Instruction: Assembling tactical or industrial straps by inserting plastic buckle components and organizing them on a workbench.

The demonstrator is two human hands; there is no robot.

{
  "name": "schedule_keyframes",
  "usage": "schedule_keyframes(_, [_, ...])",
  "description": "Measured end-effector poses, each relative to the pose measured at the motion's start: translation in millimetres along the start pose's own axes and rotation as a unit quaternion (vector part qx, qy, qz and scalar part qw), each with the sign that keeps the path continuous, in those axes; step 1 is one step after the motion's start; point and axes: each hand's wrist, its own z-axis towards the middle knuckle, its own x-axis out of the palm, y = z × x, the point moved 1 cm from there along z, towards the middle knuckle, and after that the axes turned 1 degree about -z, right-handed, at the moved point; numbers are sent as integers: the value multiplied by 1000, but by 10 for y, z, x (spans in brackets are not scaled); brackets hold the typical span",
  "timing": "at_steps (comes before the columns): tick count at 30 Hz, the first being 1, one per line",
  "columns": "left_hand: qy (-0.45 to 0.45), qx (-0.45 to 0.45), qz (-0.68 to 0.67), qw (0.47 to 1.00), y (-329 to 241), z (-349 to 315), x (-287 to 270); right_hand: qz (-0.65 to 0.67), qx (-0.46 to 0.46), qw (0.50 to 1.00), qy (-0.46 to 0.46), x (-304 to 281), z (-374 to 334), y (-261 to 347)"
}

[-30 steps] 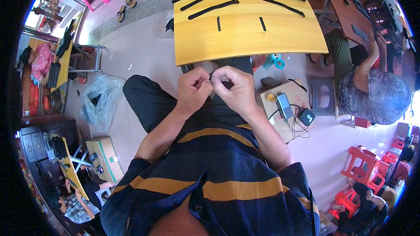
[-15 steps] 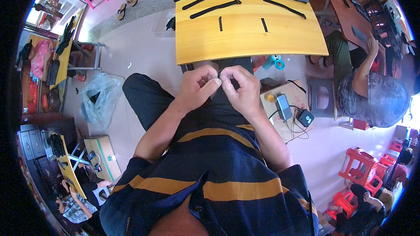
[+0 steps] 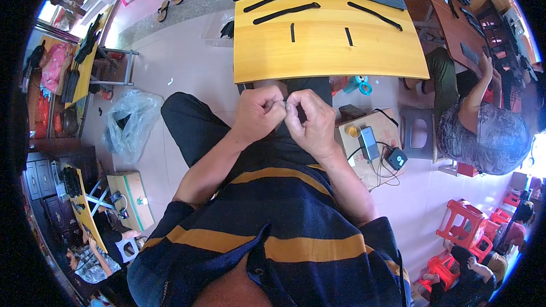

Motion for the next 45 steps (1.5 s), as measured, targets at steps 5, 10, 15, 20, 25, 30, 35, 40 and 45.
schedule_keyframes(5, [-87,-46,-132,986,188,-122,235,79,118,989,-48,44,-22,-84])
schedule_keyframes(10, [-130,-95,-323,932,170,-180,243,230,207,940,-146,-142,5,-458])
schedule_keyframes(15, [-93,-67,-252,961,123,-71,178,208,209,950,-101,-140,69,-348])
schedule_keyframes(20, [-18,-76,-222,972,123,-3,198,238,192,950,-69,-68,4,-486])
schedule_keyframes(25, [-14,-75,-191,979,142,2,211,395,261,881,-14,-115,-5,-393])
schedule_keyframes(30, [-10,-96,-256,962,39,39,229,336,155,927,61,-93,-46,-346])
schedule_keyframes(35, [-14,-142,-377,915,124,31,220,412,195,888,60,-145,-87,-457])
schedule_keyframes(40, [-64,-171,-510,840,115,5,272,408,194,891,-31,-245,-13,-499])
schedule_keyframes(45, [-213,-201,-642,709,81,-48,119,500,254,795,-229,-506,63,-829])
